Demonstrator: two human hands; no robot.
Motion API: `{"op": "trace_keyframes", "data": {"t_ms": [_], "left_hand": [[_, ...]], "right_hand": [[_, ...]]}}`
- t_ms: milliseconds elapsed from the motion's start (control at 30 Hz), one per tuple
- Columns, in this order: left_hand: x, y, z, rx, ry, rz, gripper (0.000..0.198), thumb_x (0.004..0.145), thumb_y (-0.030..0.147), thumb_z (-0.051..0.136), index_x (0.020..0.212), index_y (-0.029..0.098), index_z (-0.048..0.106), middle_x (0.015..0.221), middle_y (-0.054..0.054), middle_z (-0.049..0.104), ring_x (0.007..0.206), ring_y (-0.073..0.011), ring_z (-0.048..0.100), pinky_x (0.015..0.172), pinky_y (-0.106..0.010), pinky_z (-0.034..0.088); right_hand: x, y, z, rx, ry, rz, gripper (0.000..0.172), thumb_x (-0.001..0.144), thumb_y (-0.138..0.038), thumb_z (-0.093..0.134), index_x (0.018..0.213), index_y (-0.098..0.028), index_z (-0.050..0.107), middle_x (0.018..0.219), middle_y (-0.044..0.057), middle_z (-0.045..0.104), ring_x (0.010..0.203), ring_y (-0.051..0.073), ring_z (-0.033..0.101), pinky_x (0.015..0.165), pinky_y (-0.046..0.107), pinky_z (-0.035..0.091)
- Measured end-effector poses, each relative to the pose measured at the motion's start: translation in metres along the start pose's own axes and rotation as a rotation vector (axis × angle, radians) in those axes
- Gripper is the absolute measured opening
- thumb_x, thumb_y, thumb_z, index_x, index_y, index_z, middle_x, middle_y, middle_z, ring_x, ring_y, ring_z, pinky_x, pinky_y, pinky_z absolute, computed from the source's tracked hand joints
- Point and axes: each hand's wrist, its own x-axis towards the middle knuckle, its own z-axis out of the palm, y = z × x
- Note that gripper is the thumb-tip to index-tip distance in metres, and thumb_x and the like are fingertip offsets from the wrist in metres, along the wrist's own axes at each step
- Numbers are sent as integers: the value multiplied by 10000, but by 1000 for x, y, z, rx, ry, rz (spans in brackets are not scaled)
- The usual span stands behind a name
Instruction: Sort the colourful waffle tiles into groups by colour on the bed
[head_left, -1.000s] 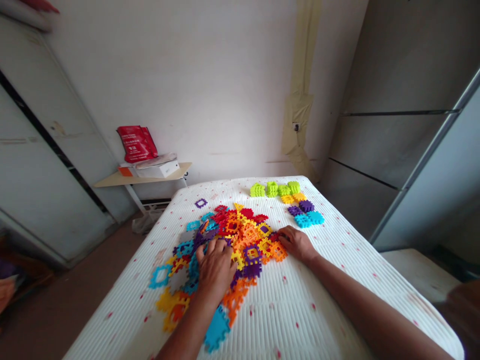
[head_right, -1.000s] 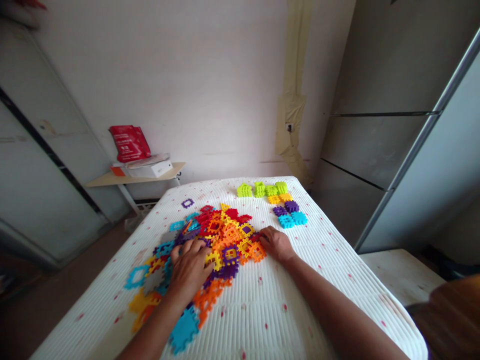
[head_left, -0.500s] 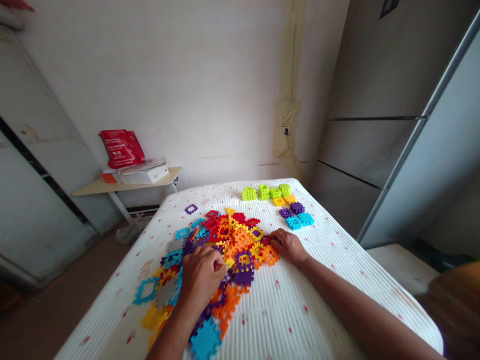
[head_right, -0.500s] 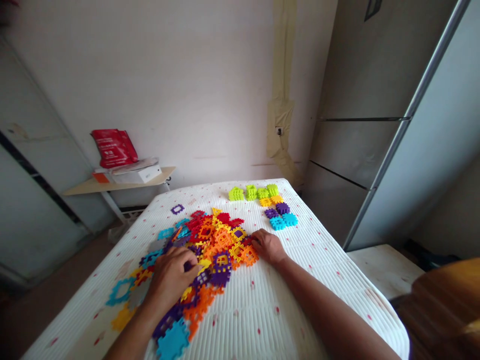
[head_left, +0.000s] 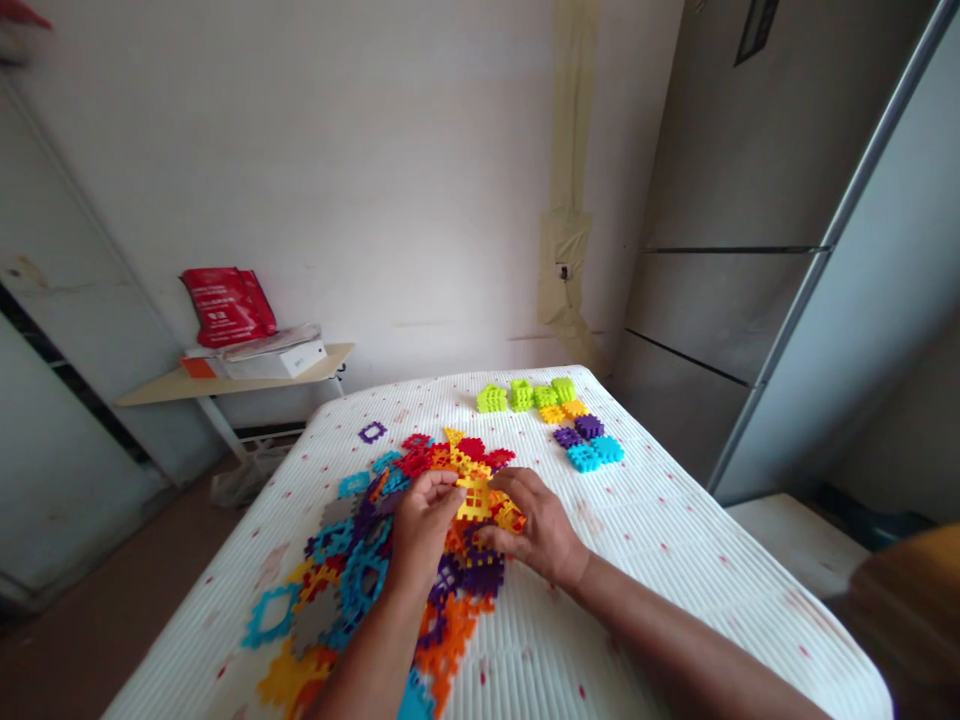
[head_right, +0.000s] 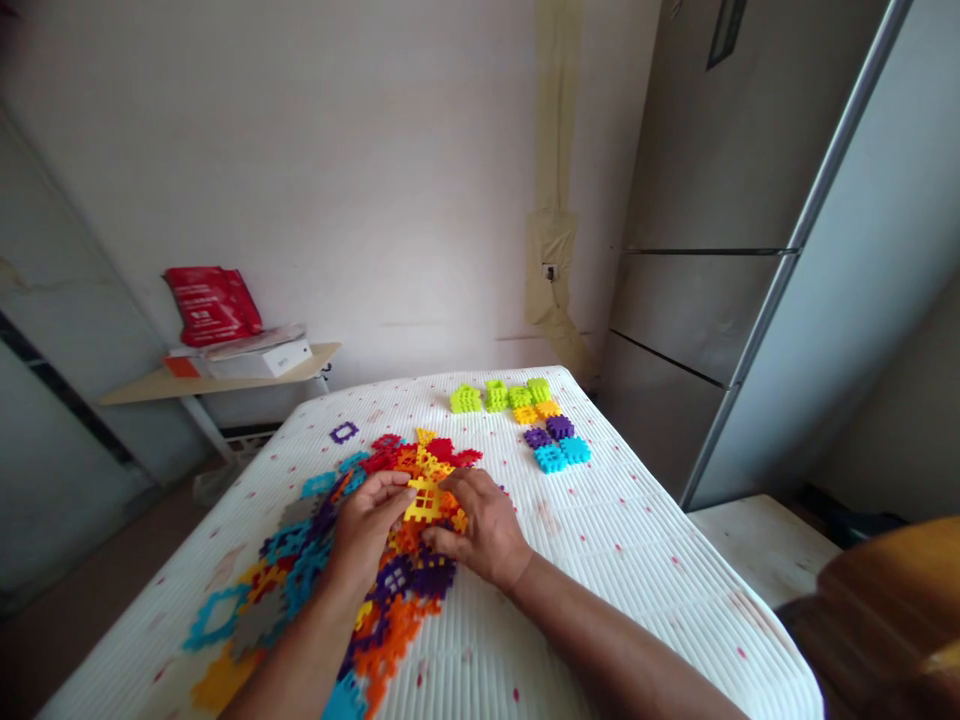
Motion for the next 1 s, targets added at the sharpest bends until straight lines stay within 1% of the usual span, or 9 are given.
{"op": "trace_keyframes", "data": {"t_ms": [167,333,467,567,667,767,867,933,1000], "left_hand": [[0,-8,1,-46,-2,11,307,602,332,695,821,154,574,587,43,557,474,-69,445,460,-188,342],[-2,-8,-1,-71,-24,-10,300,610,332,693,818,157,564,583,45,553,476,-71,443,461,-189,346],[-2,-8,0,-79,-51,-22,296,615,334,688,820,162,562,573,52,546,468,-68,433,463,-187,342],[-3,-9,1,-35,-72,-23,309,625,361,683,833,162,571,595,45,557,469,-70,433,461,-191,343],[-1,-7,-7,102,-69,41,362,682,429,646,926,169,584,588,41,543,506,-99,477,494,-210,382],[3,-3,-31,264,58,185,430,720,473,601,1032,178,589,716,-7,621,667,-154,578,641,-262,458],[8,-1,-68,465,343,279,426,708,515,585,978,191,642,822,-34,664,762,-186,602,727,-293,464],[9,-2,-91,521,510,316,401,701,507,585,948,200,659,806,-22,668,759,-184,602,753,-295,459],[7,-5,-108,546,603,292,374,701,493,570,923,208,666,789,-10,665,734,-178,597,756,-297,454]], "right_hand": [[5,-9,10,-46,-32,47,354,811,-384,586,1105,-188,572,1094,114,574,1009,229,532,865,379,465],[6,-4,5,-29,-60,22,371,811,-378,588,1131,-190,564,1102,107,576,1033,225,518,885,371,452],[9,-3,1,-69,-103,-1,414,806,-438,583,1130,-180,569,1078,113,593,1001,233,532,860,375,455],[11,-2,1,-129,-151,-25,490,785,-509,582,1130,-161,573,1014,118,617,937,241,557,814,379,462],[16,6,-2,-201,-153,-62,526,775,-547,573,1123,-153,581,978,118,634,899,245,567,787,376,455],[30,34,-11,-347,-96,17,497,795,-517,566,1126,-147,580,977,115,636,899,235,567,799,355,435],[51,79,-27,-623,-1,291,454,800,-469,581,1112,-139,593,997,128,634,935,243,564,835,349,408],[65,110,-37,-760,-25,463,426,787,-464,594,1078,-154,611,1014,127,635,948,248,563,806,336,411],[75,134,-43,-843,-89,564,390,797,-467,573,1034,-161,625,1014,124,634,955,247,562,771,323,414]]}}
